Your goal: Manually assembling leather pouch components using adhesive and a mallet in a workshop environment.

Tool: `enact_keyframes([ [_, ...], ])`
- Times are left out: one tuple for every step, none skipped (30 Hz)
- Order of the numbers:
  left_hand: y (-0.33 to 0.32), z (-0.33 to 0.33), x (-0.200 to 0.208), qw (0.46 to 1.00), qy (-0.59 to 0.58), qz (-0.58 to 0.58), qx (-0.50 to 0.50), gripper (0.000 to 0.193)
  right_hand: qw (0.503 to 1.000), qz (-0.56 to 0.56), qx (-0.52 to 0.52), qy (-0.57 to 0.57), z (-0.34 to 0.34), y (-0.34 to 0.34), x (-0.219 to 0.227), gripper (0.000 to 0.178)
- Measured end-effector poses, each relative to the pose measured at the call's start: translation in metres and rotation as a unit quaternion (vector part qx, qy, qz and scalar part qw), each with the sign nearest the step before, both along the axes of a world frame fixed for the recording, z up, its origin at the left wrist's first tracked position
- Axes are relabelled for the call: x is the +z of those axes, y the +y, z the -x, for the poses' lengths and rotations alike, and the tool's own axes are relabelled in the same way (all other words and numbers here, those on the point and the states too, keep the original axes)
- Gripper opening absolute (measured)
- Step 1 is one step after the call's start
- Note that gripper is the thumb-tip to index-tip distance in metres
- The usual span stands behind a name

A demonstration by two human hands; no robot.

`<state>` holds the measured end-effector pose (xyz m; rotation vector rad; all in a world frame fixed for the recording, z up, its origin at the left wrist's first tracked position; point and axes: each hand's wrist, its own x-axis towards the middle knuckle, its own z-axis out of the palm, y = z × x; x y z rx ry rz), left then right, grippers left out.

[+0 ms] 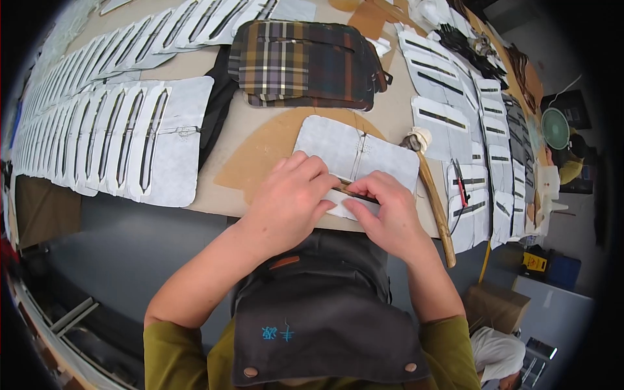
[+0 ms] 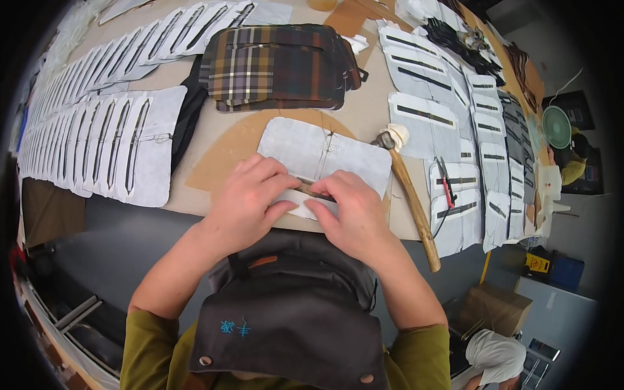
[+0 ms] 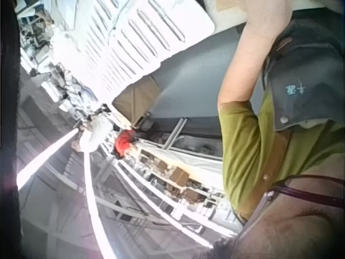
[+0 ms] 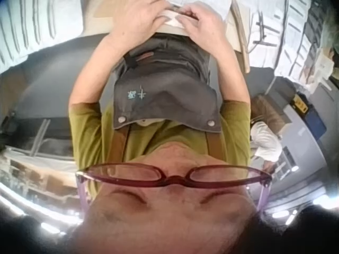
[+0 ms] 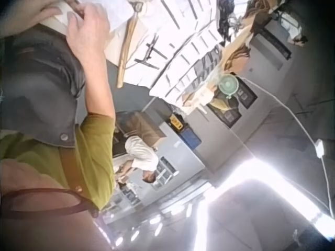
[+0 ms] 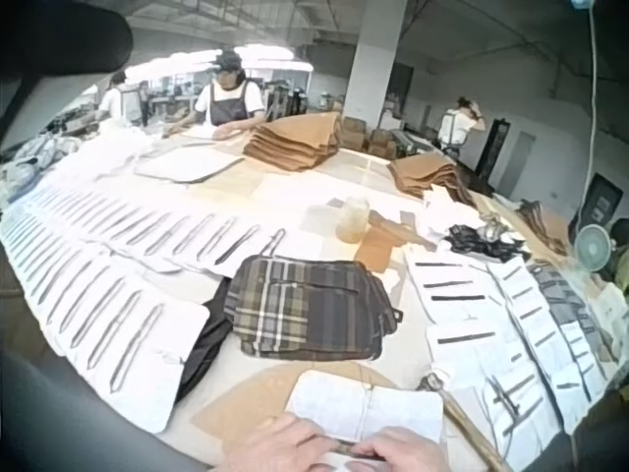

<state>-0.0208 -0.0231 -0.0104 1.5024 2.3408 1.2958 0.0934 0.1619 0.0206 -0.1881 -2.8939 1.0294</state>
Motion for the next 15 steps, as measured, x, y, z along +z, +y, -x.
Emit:
enact_keyframes([
  [0.003, -0.001, -0.001, 1.0, -0.013, 0.014, -0.017, 0.032, 1.0, 0.014, -0.002, 0.018, -0.001, 0.001, -0.004, 0.016],
  [0.004, -0.001, 0.0, 1.0, -0.013, 0.017, -0.019, 0.032, 0.999, 0.028, -0.004, 0.035, -0.002, 0.002, -0.006, 0.013],
  [0.004, 0.001, 0.0, 0.999, -0.024, 0.014, -0.02, 0.031, 0.999, 0.031, -0.007, 0.037, -0.001, 0.003, -0.007, 0.013],
  [0.005, 0.002, 0.001, 0.999, -0.035, 0.011, -0.021, 0.029, 0.997, 0.06, -0.012, 0.04, -0.001, 0.004, -0.008, 0.01],
  [0.005, 0.003, 0.001, 0.999, -0.034, 0.013, -0.024, 0.029, 0.995, 0.09, -0.016, 0.043, -0.001, 0.004, -0.008, 0.009],
  [0.005, 0.002, 0.001, 0.999, -0.039, 0.012, -0.02, 0.028, 0.995, 0.092, -0.017, 0.042, 0.0, 0.005, -0.008, 0.009],
  [0.005, 0.001, 0.001, 0.999, -0.043, 0.011, -0.016, 0.028, 0.995, 0.099, -0.016, 0.031, 0.0, 0.007, -0.007, 0.009],
  [0.005, 0.001, 0.001, 0.999, -0.044, 0.012, -0.016, 0.028, 0.994, 0.105, -0.015, 0.019, 0.001, 0.008, -0.006, 0.009],
  [0.006, 0.001, 0.001, 0.999, -0.044, 0.015, -0.016, 0.028, 0.994, 0.106, -0.015, 0.019, 0.002, 0.01, -0.005, 0.009],
  [0.006, 0.001, 0.001, 0.999, -0.044, 0.017, -0.016, 0.027, 0.996, 0.093, 0.003, 0.009, 0.003, 0.012, -0.004, 0.01],
  [0.006, 0.001, 0.001, 0.999, -0.044, 0.018, -0.016, 0.027, 0.997, 0.079, 0.021, -0.001, 0.004, 0.014, -0.003, 0.011],
  [0.005, 0.002, 0.001, 0.999, -0.042, 0.021, -0.015, 0.027, 0.997, 0.08, 0.02, -0.001, 0.005, 0.014, -0.003, 0.011],
  [0.005, 0.002, 0.001, 0.999, -0.04, 0.023, -0.014, 0.026, 0.997, 0.077, 0.031, 0.001, 0.007, 0.014, -0.004, 0.012],
  [0.005, 0.002, 0.001, 0.999, -0.041, 0.024, -0.015, 0.026, 0.996, 0.073, 0.043, 0.003, 0.008, 0.014, -0.004, 0.013],
  [0.005, 0.002, 0.001, 0.999, -0.043, 0.025, -0.014, 0.026, 0.996, 0.074, 0.043, 0.002, 0.008, 0.014, -0.005, 0.013],
])
